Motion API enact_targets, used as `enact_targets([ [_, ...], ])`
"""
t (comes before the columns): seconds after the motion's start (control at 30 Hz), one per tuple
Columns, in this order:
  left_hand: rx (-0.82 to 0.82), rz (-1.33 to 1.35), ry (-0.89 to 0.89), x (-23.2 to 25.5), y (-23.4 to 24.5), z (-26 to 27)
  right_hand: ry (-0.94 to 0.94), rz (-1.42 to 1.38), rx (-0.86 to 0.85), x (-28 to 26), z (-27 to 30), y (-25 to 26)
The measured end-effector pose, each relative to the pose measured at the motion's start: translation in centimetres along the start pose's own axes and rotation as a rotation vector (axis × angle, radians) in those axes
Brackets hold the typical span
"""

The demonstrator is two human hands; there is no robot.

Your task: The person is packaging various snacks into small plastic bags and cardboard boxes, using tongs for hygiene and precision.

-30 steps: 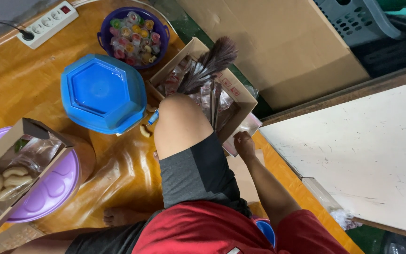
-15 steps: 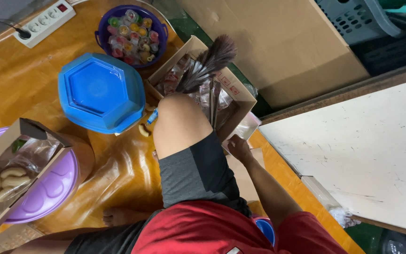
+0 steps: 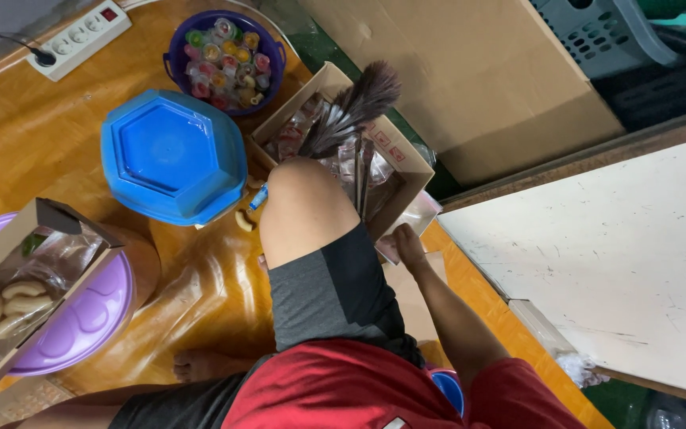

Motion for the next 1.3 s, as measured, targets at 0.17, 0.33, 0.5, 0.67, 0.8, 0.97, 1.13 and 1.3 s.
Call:
enact_targets([
  [0.17,-0.027,-0.009,0.016,1.8,-0.8,-0.9,0.022,-0.008,0.263,6.3,-4.7,5.2],
  [0.33,0.032,-0.039,0.034,3.2,3.4,-0.3,-0.083,0.026,0.522,6.6,-8.2,10.3],
  [0.5,0.093,-0.08,0.222,5.6,5.9,-0.3,0.615,-0.282,0.771,-10.2,0.7,16.3],
  [0.67,0.216,0.26,0.206,3.1,7.3,-2.7,0.825,-0.213,0.553,-32.6,16.8,11.9],
  [0.8,0.294,0.277,0.227,7.2,7.2,-4.9,0.893,-0.157,0.008,-44.2,27.4,0.6],
  [0.97,0.291,0.529,0.305,0.2,4.2,-7.8,0.914,0.042,-0.288,-43.5,24.9,-20.2],
  [1.13,0.279,0.648,0.37,5.9,2.8,-7.0,0.6,0.34,-0.416,-42.3,21.0,-31.6],
  [1.3,0.043,0.458,0.415,6.7,0.8,-6.4,0.435,0.217,-0.507,-39.5,19.9,-34.6],
])
Point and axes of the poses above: each hand's wrist, its own z-axis away from the middle knuckle, its own y-axis out of the back of the hand, x = y × z, the point moved 9 cm from there along -z, towards the middle knuckle, and after that the axes turned 7 degrees about -y, right-handed, at the moved point
